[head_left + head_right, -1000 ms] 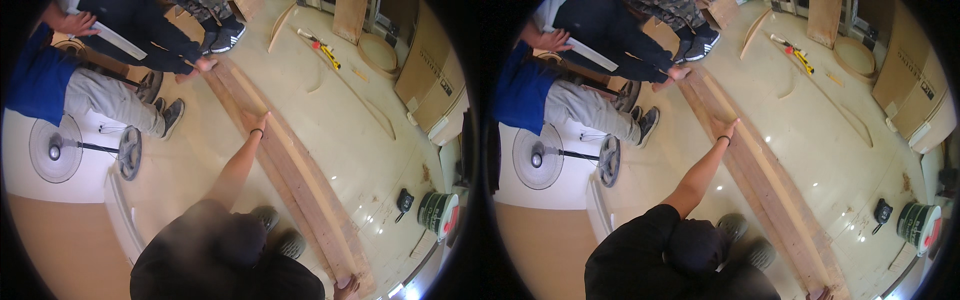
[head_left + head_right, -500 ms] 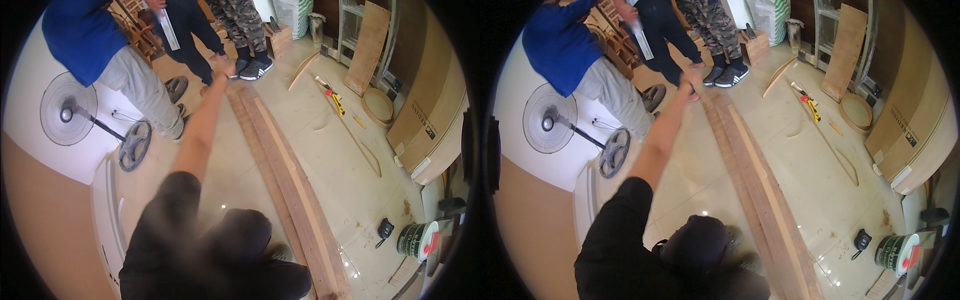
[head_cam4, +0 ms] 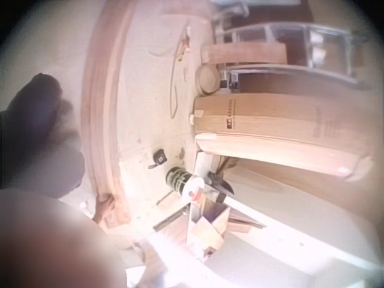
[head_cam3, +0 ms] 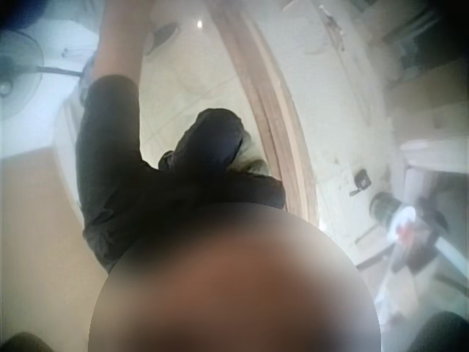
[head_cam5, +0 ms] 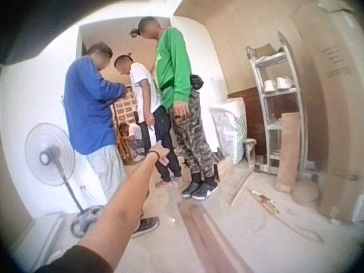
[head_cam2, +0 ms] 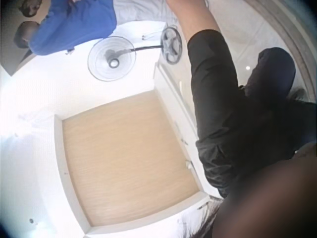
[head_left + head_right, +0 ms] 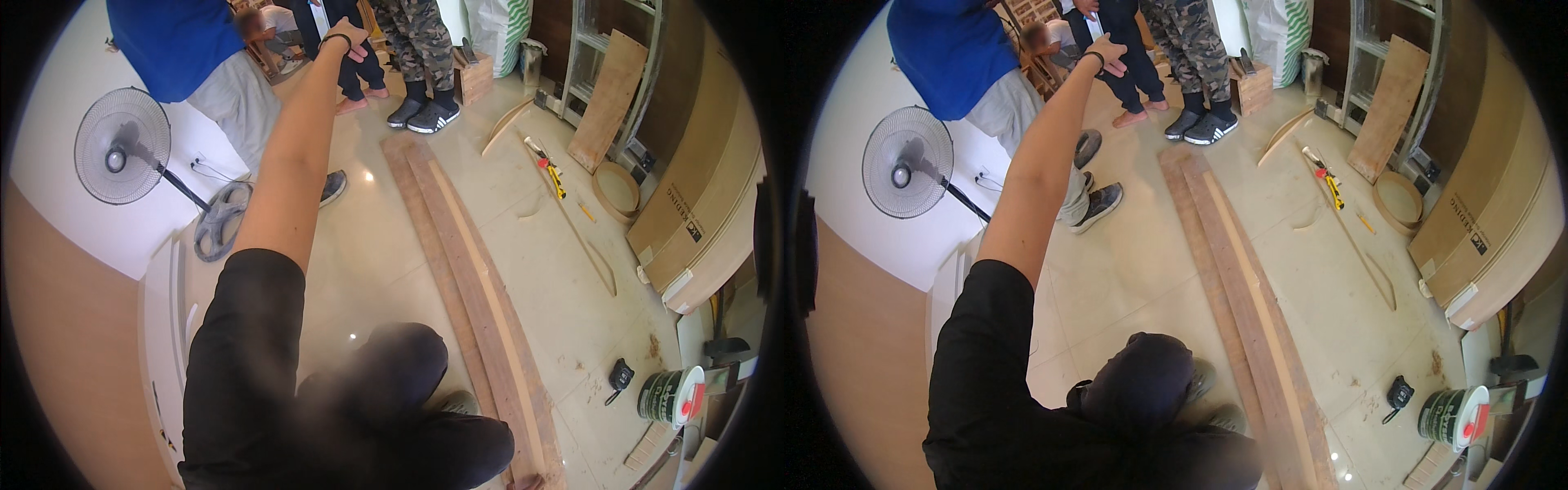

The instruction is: The person measures a long wooden plank with a tape measure and marks it with a pencil. They then use a utility knife to score and cut the plank along the marked line.

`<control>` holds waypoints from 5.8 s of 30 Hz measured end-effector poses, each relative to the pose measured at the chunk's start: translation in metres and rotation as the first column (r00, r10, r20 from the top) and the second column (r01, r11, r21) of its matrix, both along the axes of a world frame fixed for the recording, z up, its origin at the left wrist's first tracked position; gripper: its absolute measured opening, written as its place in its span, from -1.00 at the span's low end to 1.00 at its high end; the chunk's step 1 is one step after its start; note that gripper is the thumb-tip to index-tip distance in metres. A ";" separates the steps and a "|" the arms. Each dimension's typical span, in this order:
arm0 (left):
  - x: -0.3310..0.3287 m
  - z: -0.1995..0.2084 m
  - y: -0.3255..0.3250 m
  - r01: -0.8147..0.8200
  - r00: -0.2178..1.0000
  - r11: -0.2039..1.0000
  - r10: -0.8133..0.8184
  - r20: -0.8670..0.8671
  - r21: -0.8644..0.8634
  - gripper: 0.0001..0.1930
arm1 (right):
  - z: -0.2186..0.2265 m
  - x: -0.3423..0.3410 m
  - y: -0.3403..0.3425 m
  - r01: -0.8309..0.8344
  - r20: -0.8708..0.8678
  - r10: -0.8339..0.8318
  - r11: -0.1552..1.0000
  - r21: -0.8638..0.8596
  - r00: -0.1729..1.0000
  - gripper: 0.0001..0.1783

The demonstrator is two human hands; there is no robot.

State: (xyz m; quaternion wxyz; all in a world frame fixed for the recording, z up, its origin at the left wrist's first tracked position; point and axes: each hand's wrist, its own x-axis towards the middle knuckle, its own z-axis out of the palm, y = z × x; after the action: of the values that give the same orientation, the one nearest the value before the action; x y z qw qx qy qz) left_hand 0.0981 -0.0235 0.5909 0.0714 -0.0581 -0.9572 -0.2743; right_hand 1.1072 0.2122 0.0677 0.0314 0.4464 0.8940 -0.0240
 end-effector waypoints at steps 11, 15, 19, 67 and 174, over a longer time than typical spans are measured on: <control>-0.048 -0.003 -0.022 0.030 0.998 0.994 -0.035 0.044 0.107 -0.05 | -0.031 0.018 -0.002 -0.001 -0.048 0.003 0.999 0.047 0.999 0.00; -0.043 -0.009 -0.014 -0.002 1.000 0.998 0.001 0.010 0.056 -0.20 | -0.027 0.015 -0.002 0.003 -0.088 0.003 0.998 0.070 0.996 0.00; -0.030 -0.007 -0.008 -0.046 0.999 0.998 0.047 0.024 -0.052 -0.42 | -0.019 0.010 0.000 0.022 -0.054 -0.020 0.999 0.032 0.998 -0.02; 0.072 -0.581 -0.033 -0.038 0.805 0.983 0.137 0.577 -0.180 0.14 | 0.052 -0.036 0.016 0.213 0.009 -0.222 0.924 -0.319 0.975 -0.10; 0.064 -0.567 0.104 -0.011 1.000 0.999 0.011 0.001 0.032 -0.52 | -0.044 -0.956 0.388 -0.310 -0.167 0.275 0.920 -0.240 0.947 -0.41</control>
State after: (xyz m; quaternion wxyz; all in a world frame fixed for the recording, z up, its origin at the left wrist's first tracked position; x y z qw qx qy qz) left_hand 0.1617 0.0807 0.0242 0.0736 -0.0518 -0.9530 -0.2893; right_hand 0.1508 0.6000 0.0237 0.0352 0.2969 0.9396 -0.1664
